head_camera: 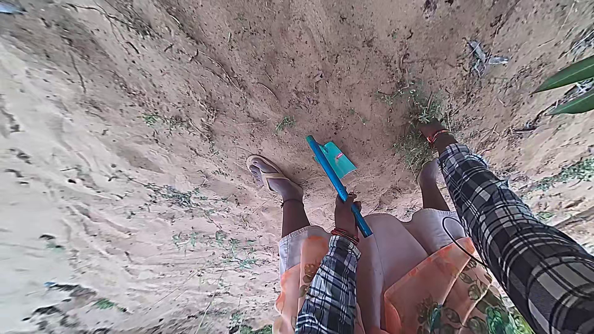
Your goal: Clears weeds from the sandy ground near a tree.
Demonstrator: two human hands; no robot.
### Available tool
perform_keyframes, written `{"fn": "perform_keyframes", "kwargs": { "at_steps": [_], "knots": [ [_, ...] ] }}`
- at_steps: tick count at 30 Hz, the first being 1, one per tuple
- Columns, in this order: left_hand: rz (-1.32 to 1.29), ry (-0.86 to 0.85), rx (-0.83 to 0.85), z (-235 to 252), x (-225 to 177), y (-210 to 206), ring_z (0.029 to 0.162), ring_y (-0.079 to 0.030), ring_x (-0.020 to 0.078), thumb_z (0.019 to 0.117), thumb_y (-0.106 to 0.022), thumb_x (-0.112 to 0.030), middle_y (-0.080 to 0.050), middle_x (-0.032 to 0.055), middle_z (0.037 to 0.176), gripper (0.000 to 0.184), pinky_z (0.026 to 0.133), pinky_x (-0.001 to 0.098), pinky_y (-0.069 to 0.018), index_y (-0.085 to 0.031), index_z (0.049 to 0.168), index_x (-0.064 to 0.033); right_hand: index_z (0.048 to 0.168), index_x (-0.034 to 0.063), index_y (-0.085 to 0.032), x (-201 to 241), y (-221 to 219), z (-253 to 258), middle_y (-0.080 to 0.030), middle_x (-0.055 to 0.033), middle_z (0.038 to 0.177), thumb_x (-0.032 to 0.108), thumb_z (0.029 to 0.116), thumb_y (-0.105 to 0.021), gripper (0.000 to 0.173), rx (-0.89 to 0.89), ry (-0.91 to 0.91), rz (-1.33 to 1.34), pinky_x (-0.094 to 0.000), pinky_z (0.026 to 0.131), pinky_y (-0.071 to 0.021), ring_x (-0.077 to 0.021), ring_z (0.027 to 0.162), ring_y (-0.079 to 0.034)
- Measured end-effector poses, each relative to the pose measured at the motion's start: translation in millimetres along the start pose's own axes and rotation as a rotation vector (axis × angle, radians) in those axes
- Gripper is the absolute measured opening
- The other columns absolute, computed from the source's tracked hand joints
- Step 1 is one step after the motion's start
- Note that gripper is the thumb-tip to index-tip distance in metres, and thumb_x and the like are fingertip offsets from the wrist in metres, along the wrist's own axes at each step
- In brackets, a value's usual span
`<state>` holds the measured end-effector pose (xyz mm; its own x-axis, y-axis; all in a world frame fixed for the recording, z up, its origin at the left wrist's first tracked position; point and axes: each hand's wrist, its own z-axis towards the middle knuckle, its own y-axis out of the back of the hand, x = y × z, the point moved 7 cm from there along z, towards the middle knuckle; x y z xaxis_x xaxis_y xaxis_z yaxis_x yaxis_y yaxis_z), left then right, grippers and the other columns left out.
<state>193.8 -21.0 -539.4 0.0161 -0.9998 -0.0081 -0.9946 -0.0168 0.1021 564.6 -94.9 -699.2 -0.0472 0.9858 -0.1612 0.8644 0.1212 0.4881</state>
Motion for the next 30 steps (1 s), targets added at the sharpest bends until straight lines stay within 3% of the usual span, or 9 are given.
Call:
{"fn": "perform_keyframes", "kwargs": {
  "at_steps": [4,7,10,12,16,20,23,25,30],
  "knots": [
    [-0.008,-0.008,0.000,-3,-4,-1,0.069,-0.057,0.0111,0.1088,-0.044,-0.008,-0.054,0.0066,0.097,0.036,0.063,0.0224,-0.0519,-0.039,0.145,-0.0038,0.134,-0.0121,-0.055,-1,-43,-37,-0.059,-0.0358,0.132,0.034,0.0997,-0.065,0.058,0.075,0.057,-0.136,-0.0681,0.104,-0.0439,-0.0495,0.125,-0.058],
    [-0.021,-0.002,-0.007,-5,-6,-2,0.069,-0.056,0.0115,0.1085,-0.044,-0.007,-0.053,0.0067,0.097,0.035,0.063,0.0227,-0.0515,-0.040,0.143,-0.0031,0.117,-0.0098,-0.065,-12,-109,-117,-0.066,-0.0336,0.118,0.024,0.0947,-0.070,0.040,0.273,0.106,-0.309,-0.0689,0.095,-0.0485,-0.0496,0.113,-0.064],
    [-0.022,0.012,-0.011,-7,-14,-1,0.069,-0.055,0.0110,0.1090,-0.043,-0.008,-0.052,0.0067,0.098,0.035,0.063,0.0224,-0.0510,-0.040,0.143,-0.0033,0.135,-0.0112,-0.057,1,-135,-225,-0.059,-0.0320,0.136,0.016,0.1015,-0.063,0.043,0.544,0.075,-0.404,-0.0589,0.109,-0.0417,-0.0449,0.130,-0.057],
    [-0.017,0.005,-0.019,-8,-20,0,0.068,-0.056,0.0106,0.1095,-0.043,-0.011,-0.053,0.0063,0.098,0.036,0.061,0.0221,-0.0508,-0.040,0.145,-0.0041,0.135,-0.0130,-0.056,1,-138,-245,-0.059,-0.0327,0.138,0.013,0.1033,-0.059,0.041,0.548,0.053,-0.431,-0.0582,0.110,-0.0413,-0.0451,0.131,-0.056],
    [0.028,-0.001,-0.034,-7,-12,2,0.065,-0.053,0.0099,0.1097,-0.044,-0.011,-0.054,0.0067,0.099,0.037,0.057,0.0213,-0.0479,-0.040,0.146,-0.0044,0.140,-0.0038,-0.056,-50,-125,-163,-0.064,-0.0298,0.130,0.022,0.0955,-0.069,0.054,0.169,-0.029,-0.301,-0.0637,0.103,-0.0456,-0.0462,0.122,-0.062],
    [0.084,-0.013,-0.032,-3,-3,-1,0.065,-0.054,0.0100,0.1093,-0.045,-0.011,-0.053,0.0077,0.100,0.040,0.057,0.0215,-0.0482,-0.037,0.148,-0.0049,0.140,-0.0019,-0.056,-55,-59,-68,-0.061,-0.0333,0.133,0.026,0.0926,-0.073,0.058,-0.131,0.021,-0.317,-0.0723,0.096,-0.0474,-0.0530,0.119,-0.061],
    [0.106,-0.031,-0.028,-1,1,-4,0.064,-0.053,0.0099,0.1086,-0.045,-0.009,-0.053,0.0073,0.098,0.041,0.056,0.0210,-0.0484,-0.037,0.148,-0.0043,0.149,-0.0034,-0.045,-39,-26,-18,-0.050,-0.0334,0.146,0.021,0.0897,-0.074,0.071,-0.176,0.030,-0.333,-0.0713,0.099,-0.0473,-0.0534,0.125,-0.058],
    [0.124,-0.034,-0.034,-1,0,-5,0.063,-0.053,0.0102,0.1090,-0.045,-0.010,-0.053,0.0074,0.097,0.040,0.056,0.0214,-0.0487,-0.037,0.148,-0.0036,0.150,-0.0050,-0.039,-33,-17,-1,-0.053,-0.0354,0.141,0.024,0.0895,-0.075,0.076,-0.156,-0.014,-0.314,-0.0686,0.099,-0.0490,-0.0527,0.125,-0.058],
    [0.084,-0.027,-0.054,-5,-3,-7,0.062,-0.053,0.0089,0.1090,-0.045,-0.010,-0.053,0.0058,0.095,0.037,0.055,0.0202,-0.0477,-0.039,0.145,-0.0038,0.122,-0.0122,-0.063,-39,-14,-10,-0.062,-0.0355,0.127,0.037,0.1021,-0.061,0.053,-0.017,-0.064,-0.140,-0.0691,0.100,-0.0440,-0.0501,0.122,-0.059]
  ]
}}
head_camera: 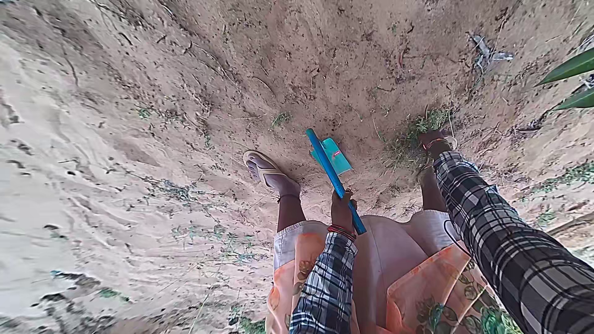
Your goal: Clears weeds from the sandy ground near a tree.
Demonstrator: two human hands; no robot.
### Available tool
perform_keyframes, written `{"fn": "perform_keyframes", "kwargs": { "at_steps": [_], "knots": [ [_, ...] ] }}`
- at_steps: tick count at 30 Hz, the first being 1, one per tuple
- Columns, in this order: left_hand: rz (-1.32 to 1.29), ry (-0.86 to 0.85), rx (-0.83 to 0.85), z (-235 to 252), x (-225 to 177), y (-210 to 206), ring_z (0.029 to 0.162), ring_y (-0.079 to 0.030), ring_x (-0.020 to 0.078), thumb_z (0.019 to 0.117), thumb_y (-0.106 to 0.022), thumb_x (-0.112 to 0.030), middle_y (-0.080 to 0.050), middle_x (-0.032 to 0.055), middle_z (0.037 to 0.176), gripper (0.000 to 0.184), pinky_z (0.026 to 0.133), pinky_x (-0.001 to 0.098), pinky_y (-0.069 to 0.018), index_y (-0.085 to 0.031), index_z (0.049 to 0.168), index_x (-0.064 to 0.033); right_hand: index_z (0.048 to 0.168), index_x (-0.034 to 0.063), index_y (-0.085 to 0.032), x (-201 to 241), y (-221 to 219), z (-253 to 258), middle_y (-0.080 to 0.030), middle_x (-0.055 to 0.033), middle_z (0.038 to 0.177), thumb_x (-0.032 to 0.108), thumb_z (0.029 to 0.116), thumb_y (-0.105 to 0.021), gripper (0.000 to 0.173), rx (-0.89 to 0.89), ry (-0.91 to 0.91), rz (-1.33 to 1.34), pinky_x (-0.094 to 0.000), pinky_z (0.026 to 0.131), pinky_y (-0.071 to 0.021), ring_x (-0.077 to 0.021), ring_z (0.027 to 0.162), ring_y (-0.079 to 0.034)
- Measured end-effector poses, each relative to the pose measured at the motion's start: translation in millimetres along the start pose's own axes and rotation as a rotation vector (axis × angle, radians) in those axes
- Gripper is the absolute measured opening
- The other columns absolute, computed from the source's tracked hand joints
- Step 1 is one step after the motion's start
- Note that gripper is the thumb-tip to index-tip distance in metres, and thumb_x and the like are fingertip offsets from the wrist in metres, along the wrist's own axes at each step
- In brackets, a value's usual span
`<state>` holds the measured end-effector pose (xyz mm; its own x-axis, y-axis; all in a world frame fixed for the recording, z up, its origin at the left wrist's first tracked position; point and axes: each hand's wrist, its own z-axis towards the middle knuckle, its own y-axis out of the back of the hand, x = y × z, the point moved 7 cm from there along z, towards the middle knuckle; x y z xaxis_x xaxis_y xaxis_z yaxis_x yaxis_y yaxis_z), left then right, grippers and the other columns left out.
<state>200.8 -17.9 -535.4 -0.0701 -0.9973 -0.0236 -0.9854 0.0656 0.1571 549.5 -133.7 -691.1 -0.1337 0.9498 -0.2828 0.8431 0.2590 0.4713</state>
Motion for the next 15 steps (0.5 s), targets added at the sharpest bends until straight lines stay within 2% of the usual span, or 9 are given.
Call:
{"fn": "perform_keyframes", "kwargs": {
  "at_steps": [3,5,8,10,11,12,13,14,15],
  "knots": [
    [-0.031,-0.001,0.017,3,-1,3,0.062,-0.053,0.0090,0.1089,-0.046,-0.010,-0.053,0.0054,0.094,0.036,0.055,0.0200,-0.0476,-0.041,0.144,-0.0045,0.123,-0.0092,-0.066,-4,-4,16,-0.062,-0.0337,0.131,0.044,0.1027,-0.057,0.058,0.031,-0.007,-0.039,-0.0679,0.105,-0.0422,-0.0478,0.126,-0.058],
    [-0.019,0.007,0.014,4,-2,7,0.062,-0.053,0.0092,0.1089,-0.046,-0.011,-0.053,0.0054,0.094,0.035,0.055,0.0201,-0.0478,-0.041,0.143,-0.0048,0.124,-0.0103,-0.064,-3,-13,20,-0.061,-0.0341,0.132,0.044,0.1036,-0.056,0.059,0.059,0.000,-0.062,-0.0677,0.105,-0.0417,-0.0480,0.127,-0.058],
    [-0.016,0.006,0.013,2,-4,8,0.063,-0.053,0.0093,0.1091,-0.046,-0.011,-0.053,0.0057,0.095,0.036,0.055,0.0201,-0.0477,-0.041,0.144,-0.0046,0.129,-0.0111,-0.061,2,-54,-11,-0.060,-0.0336,0.133,0.038,0.1057,-0.053,0.055,0.192,0.045,-0.079,-0.0648,0.106,-0.0421,-0.0465,0.128,-0.057],
    [-0.038,0.004,-0.006,-3,-7,9,0.062,-0.052,0.0095,0.1092,-0.044,-0.011,-0.053,0.0060,0.095,0.036,0.054,0.0207,-0.0462,-0.042,0.144,-0.0040,0.121,-0.0117,-0.065,3,-98,-61,-0.064,-0.0340,0.124,0.030,0.1057,-0.056,0.045,0.289,0.177,-0.207,-0.0657,0.103,-0.0454,-0.0482,0.120,-0.061],
    [-0.051,0.004,-0.023,-5,-9,10,0.061,-0.051,0.0092,0.1094,-0.044,-0.011,-0.052,0.0055,0.094,0.034,0.052,0.0205,-0.0452,-0.043,0.142,-0.0039,0.114,-0.0096,-0.068,4,-115,-97,-0.068,-0.0316,0.116,0.029,0.1032,-0.058,0.041,0.302,0.223,-0.247,-0.0645,0.097,-0.0491,-0.0460,0.111,-0.066],
    [-0.064,0.005,-0.036,-6,-11,10,0.060,-0.050,0.0090,0.1096,-0.044,-0.011,-0.052,0.0052,0.092,0.032,0.051,0.0204,-0.0441,-0.043,0.141,-0.0040,0.117,-0.0102,-0.068,8,-123,-139,-0.068,-0.0315,0.119,0.025,0.1042,-0.057,0.039,0.343,0.234,-0.280,-0.0628,0.099,-0.0485,-0.0455,0.113,-0.066],
    [-0.071,0.005,-0.051,-8,-14,11,0.059,-0.049,0.0089,0.1097,-0.044,-0.012,-0.051,0.0050,0.092,0.032,0.050,0.0203,-0.0437,-0.043,0.141,-0.0043,0.132,-0.0107,-0.060,15,-123,-182,-0.061,-0.0311,0.134,0.022,0.1086,-0.051,0.041,0.470,0.169,-0.337,-0.0591,0.108,-0.0432,-0.0440,0.128,-0.059],
    [-0.071,0.002,-0.065,-9,-16,13,0.060,-0.049,0.0091,0.1097,-0.044,-0.012,-0.050,0.0051,0.093,0.033,0.051,0.0205,-0.0434,-0.042,0.142,-0.0047,0.141,-0.0103,-0.052,16,-127,-215,-0.056,-0.0300,0.143,0.020,0.1105,-0.046,0.043,0.517,0.107,-0.357,-0.0561,0.113,-0.0400,-0.0423,0.135,-0.054],
    [-0.065,-0.011,-0.078,-10,-18,17,0.061,-0.048,0.0095,0.1094,-0.044,-0.012,-0.049,0.0058,0.095,0.035,0.052,0.0208,-0.0432,-0.040,0.143,-0.0045,0.142,-0.0097,-0.050,8,-140,-236,-0.057,-0.0303,0.142,0.018,0.1085,-0.049,0.043,0.414,0.098,-0.311,-0.0567,0.111,-0.0415,-0.0432,0.133,-0.056]
  ]
}}
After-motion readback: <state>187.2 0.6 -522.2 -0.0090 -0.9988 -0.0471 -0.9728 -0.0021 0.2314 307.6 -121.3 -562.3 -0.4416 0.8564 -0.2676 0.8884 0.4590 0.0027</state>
